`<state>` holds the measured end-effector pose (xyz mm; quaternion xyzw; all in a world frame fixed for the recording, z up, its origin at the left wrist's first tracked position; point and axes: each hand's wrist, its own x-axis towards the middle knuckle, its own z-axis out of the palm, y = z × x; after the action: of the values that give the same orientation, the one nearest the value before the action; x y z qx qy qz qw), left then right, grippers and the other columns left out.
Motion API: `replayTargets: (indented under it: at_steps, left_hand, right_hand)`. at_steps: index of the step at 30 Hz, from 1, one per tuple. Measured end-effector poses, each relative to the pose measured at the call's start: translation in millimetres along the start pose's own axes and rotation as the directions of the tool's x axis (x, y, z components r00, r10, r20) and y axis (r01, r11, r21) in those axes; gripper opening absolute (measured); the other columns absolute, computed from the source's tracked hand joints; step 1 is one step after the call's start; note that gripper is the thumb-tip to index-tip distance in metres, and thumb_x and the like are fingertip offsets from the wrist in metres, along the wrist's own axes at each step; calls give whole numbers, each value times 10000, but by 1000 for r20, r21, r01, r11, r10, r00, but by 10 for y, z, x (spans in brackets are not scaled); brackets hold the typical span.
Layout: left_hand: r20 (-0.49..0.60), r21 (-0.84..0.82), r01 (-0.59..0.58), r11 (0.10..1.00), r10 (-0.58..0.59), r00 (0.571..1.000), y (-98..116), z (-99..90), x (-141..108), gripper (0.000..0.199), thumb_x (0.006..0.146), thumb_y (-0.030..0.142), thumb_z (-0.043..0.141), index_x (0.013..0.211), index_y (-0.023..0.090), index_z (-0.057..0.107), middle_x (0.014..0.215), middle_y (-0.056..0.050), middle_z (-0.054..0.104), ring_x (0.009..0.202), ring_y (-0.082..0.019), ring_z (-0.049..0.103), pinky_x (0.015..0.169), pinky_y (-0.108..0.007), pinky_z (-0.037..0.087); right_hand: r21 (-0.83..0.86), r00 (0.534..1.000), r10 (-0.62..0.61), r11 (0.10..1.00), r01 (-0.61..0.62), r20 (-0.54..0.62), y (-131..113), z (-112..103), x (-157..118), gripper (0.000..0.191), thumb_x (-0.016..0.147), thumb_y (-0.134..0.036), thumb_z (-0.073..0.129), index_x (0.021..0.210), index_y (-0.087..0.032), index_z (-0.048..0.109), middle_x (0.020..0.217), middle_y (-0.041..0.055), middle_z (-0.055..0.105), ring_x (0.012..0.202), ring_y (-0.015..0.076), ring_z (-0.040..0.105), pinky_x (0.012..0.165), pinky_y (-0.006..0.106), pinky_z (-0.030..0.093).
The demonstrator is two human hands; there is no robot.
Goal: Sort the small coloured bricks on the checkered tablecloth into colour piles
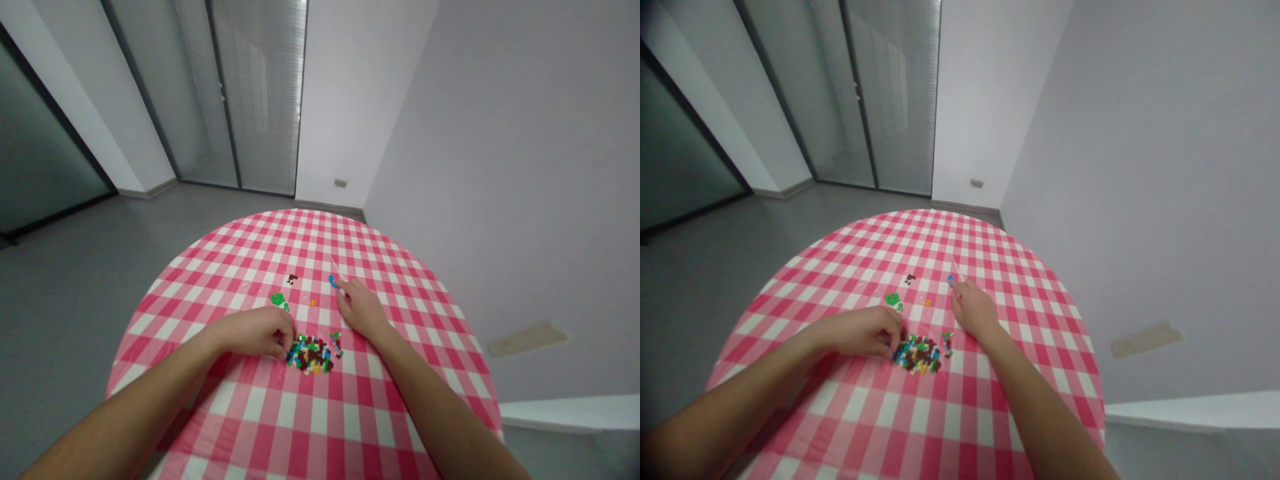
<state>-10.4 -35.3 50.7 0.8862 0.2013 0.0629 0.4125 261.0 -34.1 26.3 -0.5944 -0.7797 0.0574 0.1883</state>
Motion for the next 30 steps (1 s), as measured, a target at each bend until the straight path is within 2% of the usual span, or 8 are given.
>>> replayTargets:
  at_steps: [3,5,8,12,16,22,26,30]
  left_hand:
    - [-97,-126,99,987,-112,989,-1,-10,4,50,804,200,653,793,176,695,780,-20,684,706,-150,606,655,-265,454]
    - [-187,-243,140,960,-188,964,-32,16,28,83,824,236,645,801,162,677,775,-29,693,701,-154,623,651,-272,471]
    - [-305,-386,120,915,-249,919,-113,110,99,90,830,240,631,800,156,646,733,-31,692,672,-154,640,622,-271,482]
    - [-384,-457,65,887,-263,885,-237,260,201,31,784,179,631,796,170,604,677,-4,659,618,-135,624,584,-257,467]
    - [-408,-474,38,880,-258,876,-310,330,242,68,756,158,626,767,178,562,708,1,640,628,-127,604,601,-262,461]
    - [-364,-553,59,831,-305,880,-274,334,235,139,755,215,662,749,175,530,640,35,609,577,-116,597,555,-230,434]
    - [-352,-568,51,821,-299,887,-236,314,233,131,760,217,674,768,171,552,652,26,630,582,-116,609,560,-227,441]
    - [-372,-521,38,853,-267,889,-205,278,232,79,787,204,655,846,163,622,706,-2,671,631,-136,644,597,-251,479]
  right_hand:
    - [119,995,-88,989,92,-40,-76,-25,-44,296,959,-264,506,1171,-188,698,998,94,708,908,205,647,798,314,502]
    - [222,981,-188,956,192,-40,-169,-50,-91,230,947,-270,548,1056,-195,735,931,78,720,864,190,652,781,297,499]
    - [340,955,-297,897,282,-9,-323,-72,-166,172,930,-288,603,963,-209,752,851,58,728,788,173,653,734,276,495]
    - [387,933,-356,867,314,42,-434,-36,-219,130,908,-264,644,955,-222,758,870,52,742,802,171,660,727,268,498]
    - [380,925,-371,869,316,80,-436,15,-223,115,894,-221,663,951,-227,762,898,47,742,822,167,661,741,261,500]
    - [344,930,-366,878,333,32,-401,26,-213,156,883,-156,654,990,-214,753,913,59,717,847,170,656,749,257,506]
    - [331,924,-383,873,358,13,-378,49,-204,138,877,-144,661,966,-204,750,892,59,713,821,172,652,727,262,503]
    - [324,937,-349,887,330,1,-386,52,-190,92,894,-164,658,942,-179,735,877,66,716,807,179,648,732,279,499]
